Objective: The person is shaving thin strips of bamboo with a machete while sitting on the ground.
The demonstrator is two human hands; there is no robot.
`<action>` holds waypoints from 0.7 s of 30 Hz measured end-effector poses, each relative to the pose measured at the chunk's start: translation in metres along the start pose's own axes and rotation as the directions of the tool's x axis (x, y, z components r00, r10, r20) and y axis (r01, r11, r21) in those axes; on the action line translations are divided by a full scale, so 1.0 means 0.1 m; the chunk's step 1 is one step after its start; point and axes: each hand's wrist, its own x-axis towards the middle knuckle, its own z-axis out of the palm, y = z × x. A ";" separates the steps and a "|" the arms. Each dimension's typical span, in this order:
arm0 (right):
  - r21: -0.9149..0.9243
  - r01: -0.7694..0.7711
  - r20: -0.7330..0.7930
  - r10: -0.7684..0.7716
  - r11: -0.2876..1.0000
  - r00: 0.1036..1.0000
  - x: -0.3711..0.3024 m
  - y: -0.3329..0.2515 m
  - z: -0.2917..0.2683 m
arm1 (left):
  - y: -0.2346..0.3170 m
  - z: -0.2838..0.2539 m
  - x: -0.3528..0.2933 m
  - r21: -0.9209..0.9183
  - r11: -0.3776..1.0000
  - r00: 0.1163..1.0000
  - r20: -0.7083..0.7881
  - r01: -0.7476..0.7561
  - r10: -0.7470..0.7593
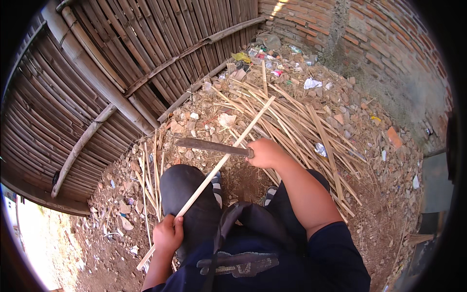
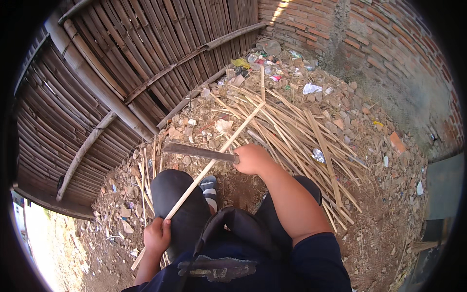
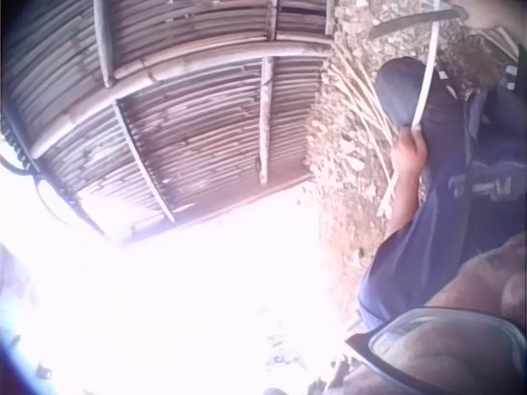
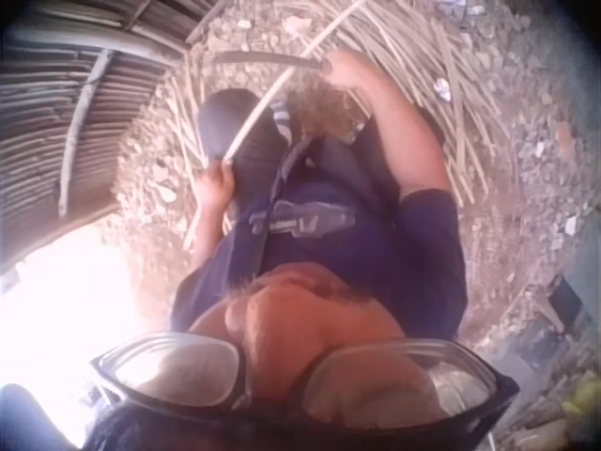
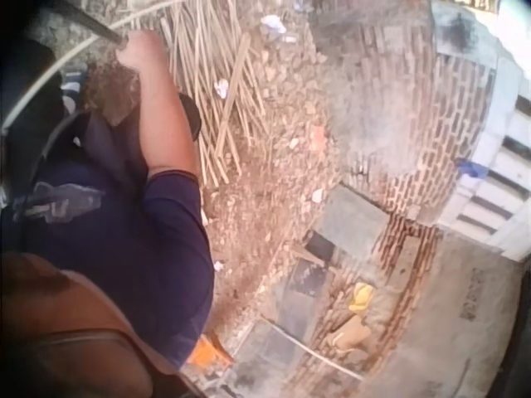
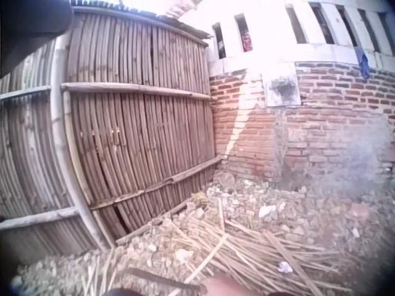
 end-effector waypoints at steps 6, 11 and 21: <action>0.085 0.110 -0.155 -0.096 0.990 0.983 -0.19 0.02 -0.03 | 0.04 -0.04 0.05 -0.041 0.999 0.998 0.056 0.023 -0.020; -0.110 0.228 -0.375 -0.253 0.967 0.892 -0.28 0.06 -0.09 | 0.03 -0.08 0.05 -0.072 0.997 0.998 0.055 0.029 -0.025; -0.182 0.186 -0.349 -0.240 0.966 0.906 -0.34 -0.04 -0.15 | -0.09 -0.19 0.00 -0.228 0.969 0.988 0.142 0.095 -0.064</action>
